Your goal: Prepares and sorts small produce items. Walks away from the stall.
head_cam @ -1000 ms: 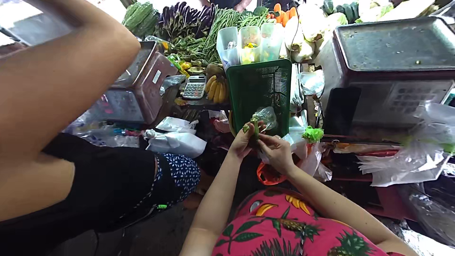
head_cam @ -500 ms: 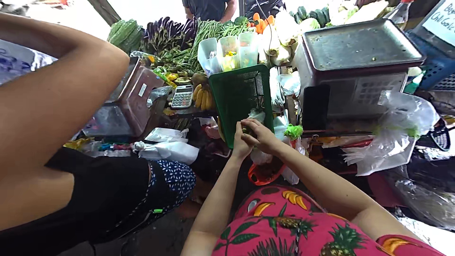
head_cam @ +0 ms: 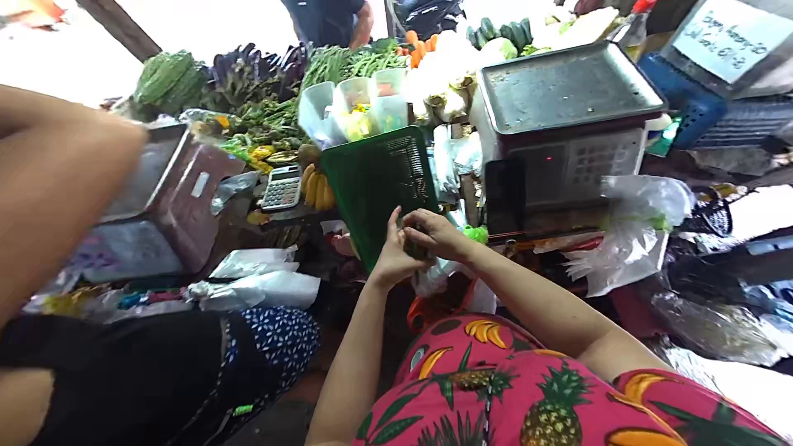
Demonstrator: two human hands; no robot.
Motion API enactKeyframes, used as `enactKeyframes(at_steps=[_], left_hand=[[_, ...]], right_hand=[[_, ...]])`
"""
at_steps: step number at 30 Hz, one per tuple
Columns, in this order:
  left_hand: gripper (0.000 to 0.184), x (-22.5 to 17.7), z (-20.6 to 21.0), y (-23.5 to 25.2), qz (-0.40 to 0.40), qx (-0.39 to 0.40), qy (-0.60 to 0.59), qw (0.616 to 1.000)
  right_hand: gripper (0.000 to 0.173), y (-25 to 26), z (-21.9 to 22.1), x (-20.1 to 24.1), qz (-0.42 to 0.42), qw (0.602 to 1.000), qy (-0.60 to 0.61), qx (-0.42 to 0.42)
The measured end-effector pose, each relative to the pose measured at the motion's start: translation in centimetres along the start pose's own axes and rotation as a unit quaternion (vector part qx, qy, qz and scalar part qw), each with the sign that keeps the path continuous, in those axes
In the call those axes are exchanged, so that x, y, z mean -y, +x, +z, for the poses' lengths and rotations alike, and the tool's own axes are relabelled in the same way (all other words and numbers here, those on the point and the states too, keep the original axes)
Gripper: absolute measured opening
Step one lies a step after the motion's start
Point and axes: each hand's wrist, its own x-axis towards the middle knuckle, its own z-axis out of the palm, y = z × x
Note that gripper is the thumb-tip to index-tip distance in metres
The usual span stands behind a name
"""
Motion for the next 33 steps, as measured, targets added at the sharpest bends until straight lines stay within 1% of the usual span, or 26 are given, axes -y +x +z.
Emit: enactKeyframes(at_steps=[1, 3, 4, 5, 8, 10, 11, 13, 14, 15, 16, 17, 18, 19, 20, 21, 22, 23, 25, 27, 28, 29, 30, 31, 32, 33], left_hand=[[0.119, 0.2, 0.3, -0.1, -0.004, 0.004, 0.001, 1.000], [0.067, -0.3, 1.3, -0.2, -0.012, 0.011, 0.003, 1.000], [0.048, -0.7, 1.9, -0.3, -0.014, 0.009, 0.009, 1.000], [0.040, -1.2, 2.3, -0.3, -0.016, 0.007, 0.018, 1.000], [0.037, -2.2, 2.6, -0.1, -0.014, -0.011, 0.055, 0.998], [0.029, -3.0, 3.0, 0.0, 0.000, -0.008, 0.070, 0.998], [0.026, -3.6, 3.3, 0.0, 0.010, -0.001, 0.075, 0.997], [0.027, -4.6, 3.7, -0.4, 0.022, 0.005, 0.091, 0.996], [0.030, -4.9, 3.8, -0.6, 0.027, 0.001, 0.102, 0.994], [0.032, -5.0, 4.0, -0.8, 0.035, -0.012, 0.109, 0.993], [0.033, -5.1, 4.1, -0.9, 0.042, -0.028, 0.117, 0.992], [0.035, -5.0, 4.3, -1.0, 0.044, -0.041, 0.124, 0.990], [0.037, -5.0, 4.6, -1.1, 0.045, -0.051, 0.127, 0.990], [0.038, -4.9, 4.9, -1.1, 0.042, -0.060, 0.129, 0.989], [0.037, -4.9, 5.2, -1.1, 0.041, -0.066, 0.127, 0.989], [0.035, -4.9, 5.6, -1.0, 0.041, -0.070, 0.126, 0.989], [0.033, -4.8, 6.0, -0.9, 0.044, -0.071, 0.127, 0.988], [0.032, -4.8, 6.3, -0.9, 0.048, -0.071, 0.131, 0.988], [0.032, -4.7, 6.7, -1.0, 0.057, -0.062, 0.140, 0.987], [0.033, -4.5, 6.8, -1.2, 0.068, -0.058, 0.152, 0.984], [0.034, -4.5, 6.9, -1.4, 0.074, -0.059, 0.159, 0.983], [0.035, -4.5, 7.0, -1.5, 0.077, -0.063, 0.168, 0.981], [0.036, -4.6, 7.1, -1.6, 0.077, -0.069, 0.177, 0.979], [0.036, -4.7, 7.3, -1.9, 0.073, -0.073, 0.183, 0.978], [0.036, -4.8, 7.5, -2.1, 0.068, -0.075, 0.187, 0.977], [0.036, -4.9, 7.8, -2.4, 0.067, -0.076, 0.192, 0.976]], right_hand=[[0.027, -0.1, -0.3, -0.1, 0.004, 1.000, 0.014, -0.022], [0.024, -0.2, -0.6, 0.2, 0.019, 0.998, 0.020, -0.064], [0.024, -0.3, -0.8, 0.7, 0.032, 0.996, 0.022, -0.074], [0.025, -0.5, -1.0, 1.3, 0.047, 0.996, 0.029, -0.077], [0.031, -1.4, -2.0, 3.2, 0.081, 0.994, 0.058, -0.055], [0.037, -2.4, -3.6, 4.8, 0.101, 0.994, 0.042, -0.032], [0.042, -3.2, -4.8, 5.5, 0.109, 0.993, 0.029, -0.038], [0.047, -5.3, -7.6, 6.1, 0.114, 0.987, -0.007, -0.112], [0.046, -6.7, -9.5, 6.0, 0.130, 0.977, -0.052, -0.160], [0.041, -8.4, -11.6, 5.8, 0.169, 0.956, -0.129, -0.203], [0.035, -10.1, -13.7, 5.3, 0.224, 0.922, -0.208, -0.238], [0.031, -11.6, -15.5, 4.6, 0.291, 0.882, -0.271, -0.253], [0.032, -12.8, -16.8, 3.8, 0.372, 0.844, -0.304, -0.239], [0.036, -13.4, -17.5, 3.1, 0.455, 0.807, -0.314, -0.206], [0.036, -13.5, -17.7, 2.5, 0.512, 0.777, -0.323, -0.175], [0.034, -13.4, -17.6, 2.2, 0.540, 0.759, -0.329, -0.156], [0.031, -13.1, -17.3, 2.1, 0.549, 0.751, -0.336, -0.145], [0.029, -12.8, -17.1, 2.2, 0.551, 0.749, -0.342, -0.134], [0.033, -12.5, -16.9, 2.4, 0.552, 0.752, -0.348, -0.094], [0.038, -12.8, -17.2, 2.5, 0.535, 0.776, -0.326, -0.078], [0.040, -13.1, -17.7, 2.5, 0.515, 0.799, -0.293, -0.103], [0.040, -13.6, -18.2, 2.4, 0.482, 0.827, -0.247, -0.151], [0.036, -14.0, -18.5, 2.2, 0.440, 0.852, -0.184, -0.216], [0.029, -14.3, -18.6, 2.1, 0.391, 0.869, -0.097, -0.288], [0.023, -14.3, -18.6, 2.2, 0.341, 0.874, 0.018, -0.345], [0.021, -14.1, -18.5, 2.7, 0.289, 0.866, 0.139, -0.384]])
